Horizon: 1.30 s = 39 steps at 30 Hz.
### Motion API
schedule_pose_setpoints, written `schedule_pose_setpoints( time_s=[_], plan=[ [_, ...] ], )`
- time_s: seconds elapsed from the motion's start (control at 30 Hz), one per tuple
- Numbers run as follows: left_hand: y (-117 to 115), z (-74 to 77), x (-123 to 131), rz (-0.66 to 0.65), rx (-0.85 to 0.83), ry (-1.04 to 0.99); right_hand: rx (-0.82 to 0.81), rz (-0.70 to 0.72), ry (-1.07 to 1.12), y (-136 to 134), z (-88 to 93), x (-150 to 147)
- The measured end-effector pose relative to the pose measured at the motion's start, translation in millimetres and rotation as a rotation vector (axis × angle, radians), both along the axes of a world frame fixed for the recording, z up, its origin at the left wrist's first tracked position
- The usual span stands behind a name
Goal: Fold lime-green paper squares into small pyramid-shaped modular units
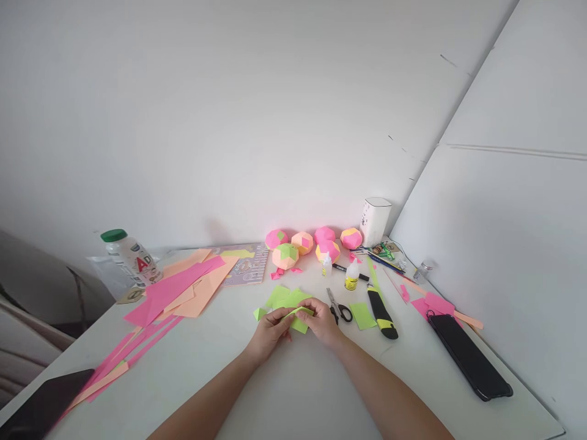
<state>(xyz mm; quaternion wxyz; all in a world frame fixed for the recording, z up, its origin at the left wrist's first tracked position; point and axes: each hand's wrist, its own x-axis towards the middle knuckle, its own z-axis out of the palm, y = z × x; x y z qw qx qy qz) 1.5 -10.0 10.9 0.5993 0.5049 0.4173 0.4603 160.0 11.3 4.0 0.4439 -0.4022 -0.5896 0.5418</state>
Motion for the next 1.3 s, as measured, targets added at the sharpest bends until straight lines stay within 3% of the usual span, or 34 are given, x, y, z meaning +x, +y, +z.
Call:
schedule_pose_setpoints(
  time_s=[0.6, 1.3],
  plan=[
    [0.7, -4.1, -1.3, -0.028, 0.04, 0.121, 0.097, -0.082, -0.129, 1.6, -1.4, 0.6],
    [1.1, -9.2, -2.1, -0.013, -0.001, 0.096, 0.04, -0.036, -0.071, -1.6, 1.1, -0.2]
  ],
)
